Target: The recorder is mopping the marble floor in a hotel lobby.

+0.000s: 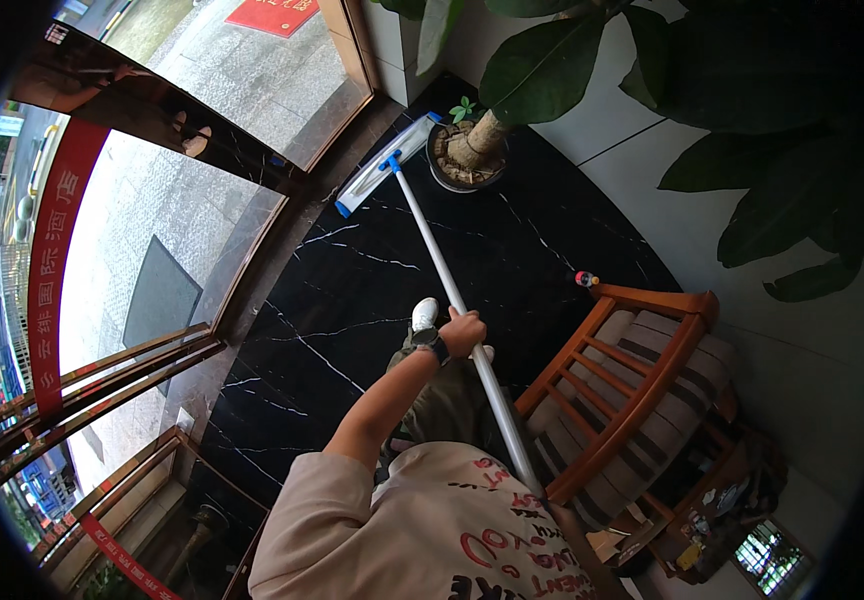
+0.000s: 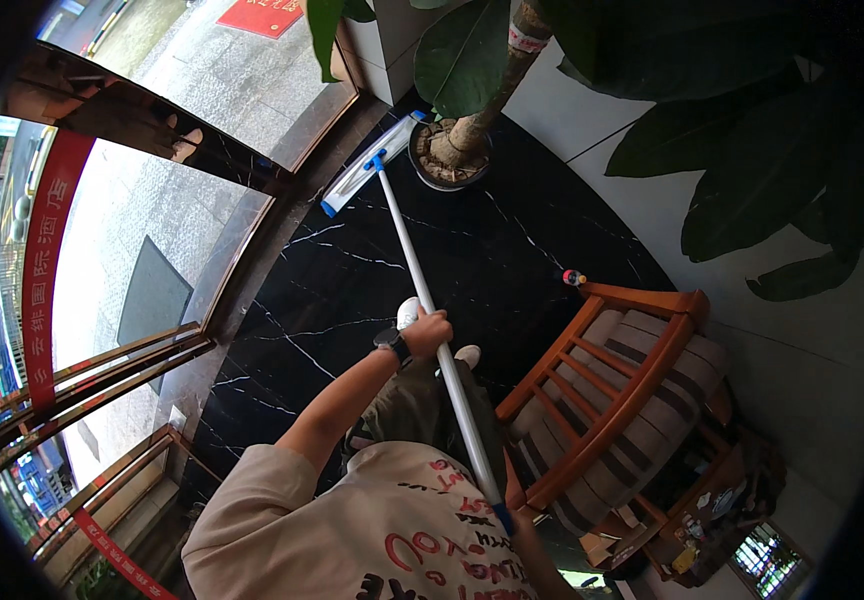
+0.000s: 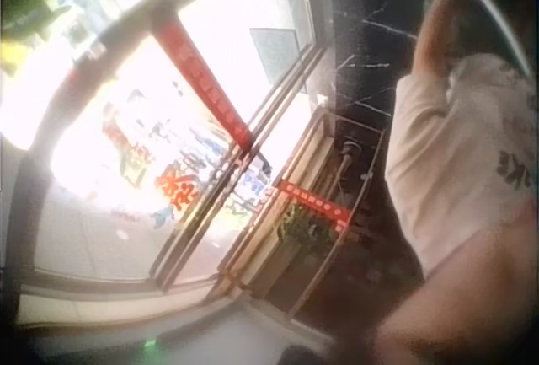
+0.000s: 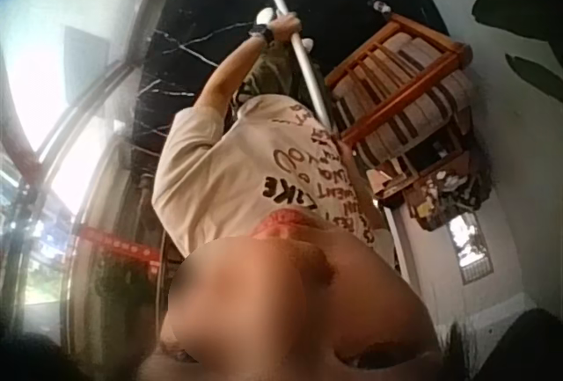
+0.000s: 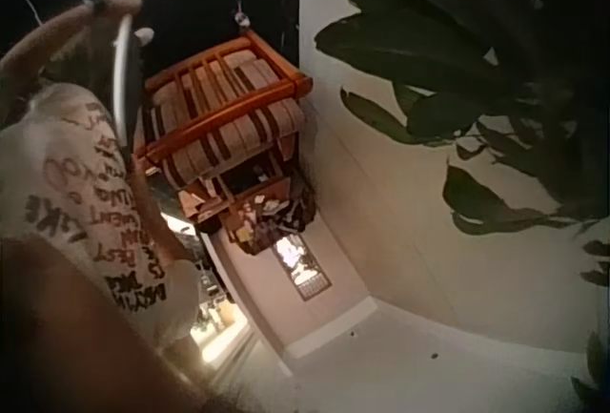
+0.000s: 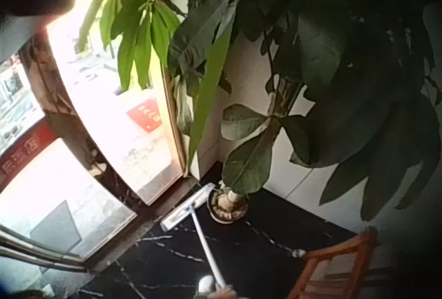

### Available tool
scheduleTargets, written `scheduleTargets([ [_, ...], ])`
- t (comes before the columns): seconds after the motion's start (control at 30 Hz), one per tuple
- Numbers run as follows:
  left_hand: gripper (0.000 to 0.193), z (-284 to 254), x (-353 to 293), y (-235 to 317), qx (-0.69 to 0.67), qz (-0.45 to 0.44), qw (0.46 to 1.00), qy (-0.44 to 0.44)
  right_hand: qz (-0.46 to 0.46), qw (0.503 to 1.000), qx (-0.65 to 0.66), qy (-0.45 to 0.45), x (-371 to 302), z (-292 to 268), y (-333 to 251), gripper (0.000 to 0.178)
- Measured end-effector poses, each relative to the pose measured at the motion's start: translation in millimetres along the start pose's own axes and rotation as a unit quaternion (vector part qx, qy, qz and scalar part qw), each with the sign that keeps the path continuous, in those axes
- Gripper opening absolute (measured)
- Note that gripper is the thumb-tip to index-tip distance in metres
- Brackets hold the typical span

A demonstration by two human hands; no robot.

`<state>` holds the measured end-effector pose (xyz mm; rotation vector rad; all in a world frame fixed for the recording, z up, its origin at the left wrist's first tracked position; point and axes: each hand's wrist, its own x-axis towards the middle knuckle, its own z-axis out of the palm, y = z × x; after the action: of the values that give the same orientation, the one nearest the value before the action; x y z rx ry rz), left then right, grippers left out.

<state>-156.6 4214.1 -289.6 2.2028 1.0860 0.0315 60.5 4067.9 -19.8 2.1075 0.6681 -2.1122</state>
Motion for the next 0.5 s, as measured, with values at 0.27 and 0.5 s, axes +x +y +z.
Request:
scheduleTargets([
  [0.27,0.009,-36,17,-50,-0.007,-0.004,1.0,0.007,-0.089,0.99,-0.105,0.001,9,19,-41,0.019],
  [0.5,0.01,-73,28,-76,-0.036,0.015,0.997,0.07,0.043,0.966,0.231,-0.108,-24,26,-115,0.017],
])
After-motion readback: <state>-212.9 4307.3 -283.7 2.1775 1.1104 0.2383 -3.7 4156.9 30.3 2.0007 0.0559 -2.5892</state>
